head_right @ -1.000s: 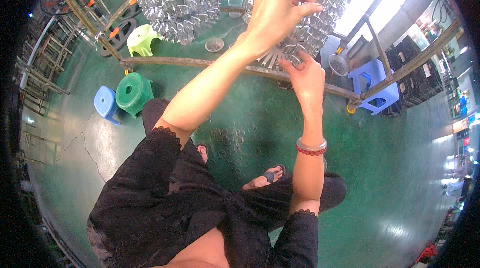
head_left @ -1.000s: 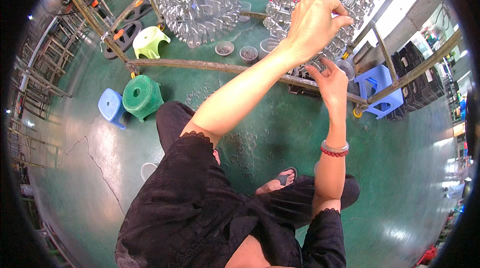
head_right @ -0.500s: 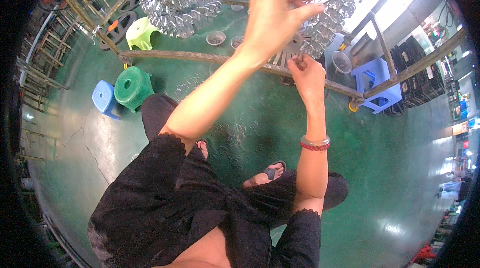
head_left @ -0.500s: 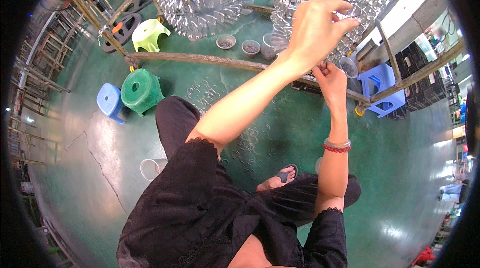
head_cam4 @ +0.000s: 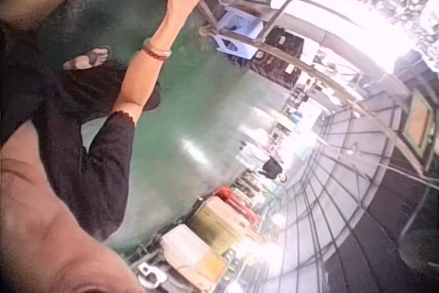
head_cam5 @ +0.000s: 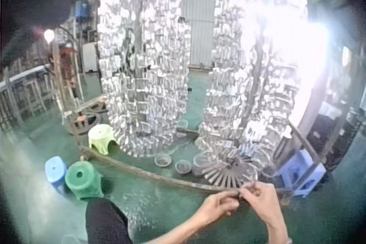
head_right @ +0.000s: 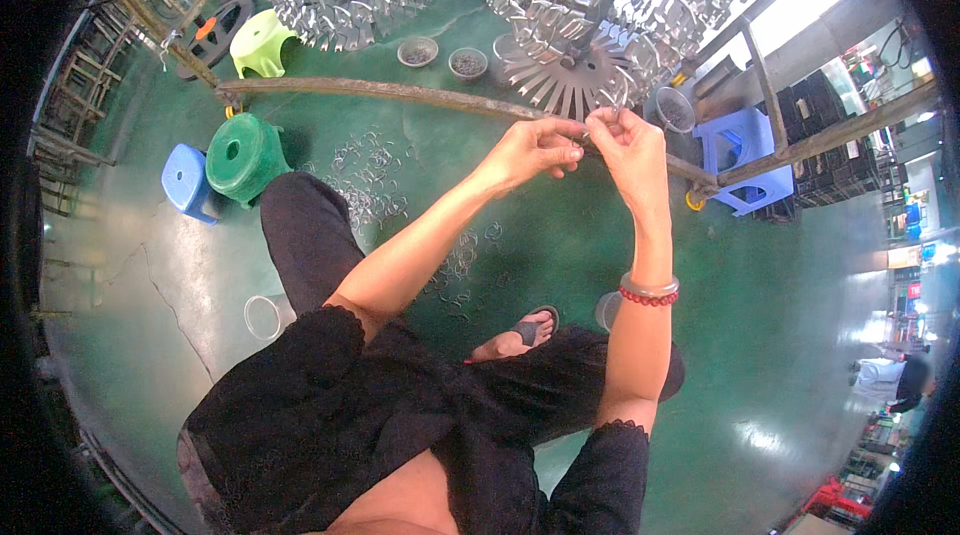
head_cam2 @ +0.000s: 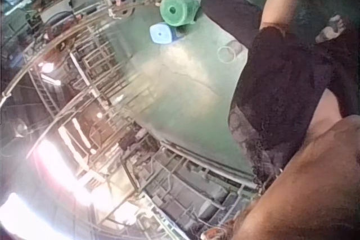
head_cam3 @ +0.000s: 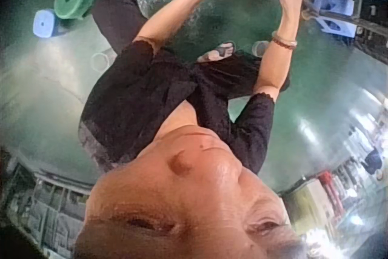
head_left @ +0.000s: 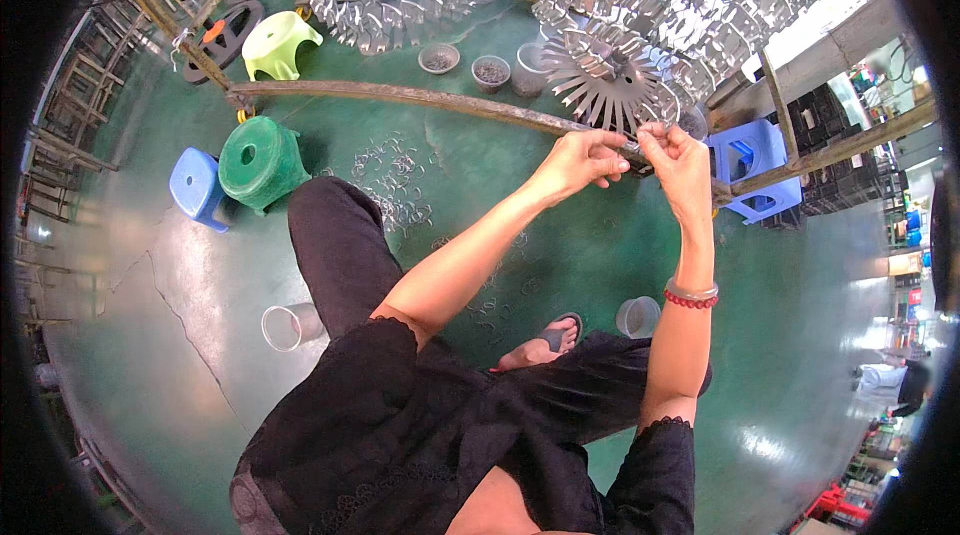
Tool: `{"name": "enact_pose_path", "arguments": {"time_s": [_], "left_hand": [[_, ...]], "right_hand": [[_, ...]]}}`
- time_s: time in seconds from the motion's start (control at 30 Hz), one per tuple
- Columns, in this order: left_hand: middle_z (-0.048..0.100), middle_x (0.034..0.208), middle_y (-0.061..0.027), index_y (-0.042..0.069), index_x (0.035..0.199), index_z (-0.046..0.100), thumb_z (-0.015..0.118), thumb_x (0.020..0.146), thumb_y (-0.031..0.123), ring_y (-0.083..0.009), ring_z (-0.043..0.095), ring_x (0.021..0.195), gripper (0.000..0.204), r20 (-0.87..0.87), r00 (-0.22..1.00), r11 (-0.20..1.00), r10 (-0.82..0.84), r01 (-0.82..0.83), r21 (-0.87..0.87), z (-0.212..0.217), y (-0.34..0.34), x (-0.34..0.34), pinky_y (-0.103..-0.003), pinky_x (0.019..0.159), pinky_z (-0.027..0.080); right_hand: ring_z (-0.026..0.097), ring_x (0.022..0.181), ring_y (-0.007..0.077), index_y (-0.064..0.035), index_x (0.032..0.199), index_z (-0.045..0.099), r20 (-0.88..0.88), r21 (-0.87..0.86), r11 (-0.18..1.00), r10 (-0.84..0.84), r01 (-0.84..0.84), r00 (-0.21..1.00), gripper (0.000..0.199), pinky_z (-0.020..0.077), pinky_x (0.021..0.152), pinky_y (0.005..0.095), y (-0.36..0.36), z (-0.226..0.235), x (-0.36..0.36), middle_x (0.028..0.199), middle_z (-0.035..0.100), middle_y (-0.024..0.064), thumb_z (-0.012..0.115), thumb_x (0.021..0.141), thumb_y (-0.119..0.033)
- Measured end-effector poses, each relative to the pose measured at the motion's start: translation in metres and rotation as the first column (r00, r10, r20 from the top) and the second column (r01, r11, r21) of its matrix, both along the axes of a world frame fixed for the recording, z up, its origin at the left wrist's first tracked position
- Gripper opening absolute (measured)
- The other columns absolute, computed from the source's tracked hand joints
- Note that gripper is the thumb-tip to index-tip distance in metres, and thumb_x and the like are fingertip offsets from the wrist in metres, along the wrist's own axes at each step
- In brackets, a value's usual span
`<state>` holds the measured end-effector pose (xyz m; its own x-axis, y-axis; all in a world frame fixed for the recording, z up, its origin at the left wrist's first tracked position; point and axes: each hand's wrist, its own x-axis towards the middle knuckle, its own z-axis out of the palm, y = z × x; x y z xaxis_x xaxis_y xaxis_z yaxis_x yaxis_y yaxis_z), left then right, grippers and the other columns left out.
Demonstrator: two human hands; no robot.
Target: The person sits on the floor and repeatedly picks up small metal rings and clips, attaching them to a large hanging rack filled with similar parts. Another person briefly assists by handing over parts and adjusting the rack.
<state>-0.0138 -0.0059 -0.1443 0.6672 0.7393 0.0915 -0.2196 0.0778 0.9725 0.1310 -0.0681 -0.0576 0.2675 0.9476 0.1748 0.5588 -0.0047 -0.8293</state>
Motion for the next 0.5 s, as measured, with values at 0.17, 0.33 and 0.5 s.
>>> {"name": "enact_pose_path", "arguments": {"time_s": [0.17,0.33,0.5], "left_hand": [[0.067,0.08,-0.0049,-0.001,0.097,0.066,0.064,0.086,0.014,-0.0099,0.062,0.07,0.018,-0.049,0.996,0.995,0.068,-0.064,0.079,0.002,0.001,0.004,-0.025,0.062,0.051],[0.067,0.075,-0.0053,-0.001,0.093,0.066,0.065,0.084,0.013,-0.0097,0.062,0.067,0.016,-0.091,0.96,0.935,0.265,-0.233,0.267,0.001,-0.003,0.006,-0.027,0.061,0.05],[0.062,0.075,-0.011,0.0,0.085,0.061,0.066,0.08,0.01,-0.0255,0.062,0.065,0.012,0.019,0.857,0.737,0.514,-0.453,0.502,-0.016,-0.007,0.023,-0.036,0.059,0.048]], "right_hand": [[0.051,0.06,0.0046,0.0041,0.098,0.065,0.003,-0.018,1.0,-0.007,0.007,1.0,0.029,0.0428,0.057,0.022,0.001,-0.002,0.006,0.07,0.062,0.0008,0.069,0.08,-0.019],[0.051,0.059,0.0067,0.004,0.106,0.063,0.175,0.123,0.98,-0.177,0.157,0.968,0.042,0.0429,0.057,0.0229,0.002,-0.007,-0.003,0.065,0.061,0.0024,0.075,0.076,-0.023],[0.065,0.059,0.0158,0.0051,0.087,0.067,0.285,-0.032,0.97,-0.222,0.241,0.933,0.037,0.0478,0.055,0.0276,0.011,-0.01,-0.015,0.066,0.066,0.0133,0.069,0.078,-0.031]]}}
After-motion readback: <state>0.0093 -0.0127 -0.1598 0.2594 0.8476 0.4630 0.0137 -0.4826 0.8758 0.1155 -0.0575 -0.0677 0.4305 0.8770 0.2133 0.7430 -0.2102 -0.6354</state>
